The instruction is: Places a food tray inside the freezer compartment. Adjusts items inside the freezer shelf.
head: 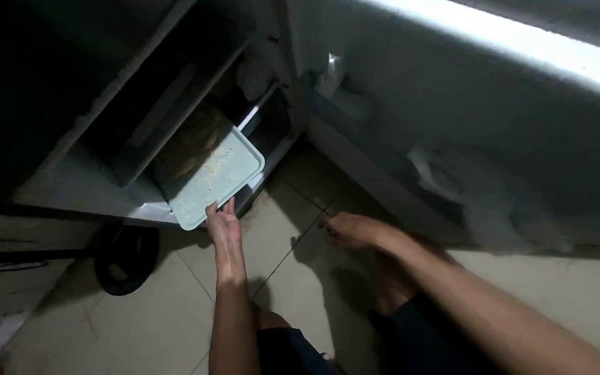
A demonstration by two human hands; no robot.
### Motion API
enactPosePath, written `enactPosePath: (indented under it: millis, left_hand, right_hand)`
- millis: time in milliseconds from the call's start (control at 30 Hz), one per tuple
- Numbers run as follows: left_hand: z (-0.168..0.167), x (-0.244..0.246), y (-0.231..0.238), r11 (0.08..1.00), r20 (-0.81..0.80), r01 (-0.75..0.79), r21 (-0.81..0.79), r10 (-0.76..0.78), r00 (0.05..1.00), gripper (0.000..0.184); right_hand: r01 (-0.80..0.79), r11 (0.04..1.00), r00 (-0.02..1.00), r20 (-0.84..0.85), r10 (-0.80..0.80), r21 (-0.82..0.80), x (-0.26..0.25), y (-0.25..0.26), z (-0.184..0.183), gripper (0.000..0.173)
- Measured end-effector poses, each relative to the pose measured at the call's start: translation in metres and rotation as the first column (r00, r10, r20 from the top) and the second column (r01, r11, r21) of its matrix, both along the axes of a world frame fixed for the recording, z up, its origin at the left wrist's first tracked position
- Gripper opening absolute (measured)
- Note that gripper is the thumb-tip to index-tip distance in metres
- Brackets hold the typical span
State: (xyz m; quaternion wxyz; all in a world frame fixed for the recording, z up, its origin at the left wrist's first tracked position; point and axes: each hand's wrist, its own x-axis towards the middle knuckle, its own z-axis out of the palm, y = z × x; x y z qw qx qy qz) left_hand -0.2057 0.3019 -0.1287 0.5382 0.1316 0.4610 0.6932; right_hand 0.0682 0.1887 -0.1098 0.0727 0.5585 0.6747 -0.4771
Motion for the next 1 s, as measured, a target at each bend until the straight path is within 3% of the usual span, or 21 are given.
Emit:
enactPosePath:
  millis: [267,733,1000]
  left_hand:
    - [0.009,0.018,-0.035,1.0,-0.018,0.025,-0.016,-0.025,1.0,0.034]
    - [0.015,0.039,-0.073,0.998,0.1,-0.017,-0.065,0.024,0.995,0.026]
    - [0.016,0.036,-0.083,0.999,0.035,-0.022,-0.028,0.023,0.999,0.022]
  right_hand:
    - [0.033,0.999,0.998,-0.062,-0.033,0.003,0.01,-0.001,-0.011,0.042]
    - [0.04,0.999,0.995,-0.094,-0.04,-0.002,0.019,0.005,-0.019,0.039]
    - [0.038,0.999,0.997,-0.07,-0.039,-0.012,0.019,0.005,-0.017,0.039]
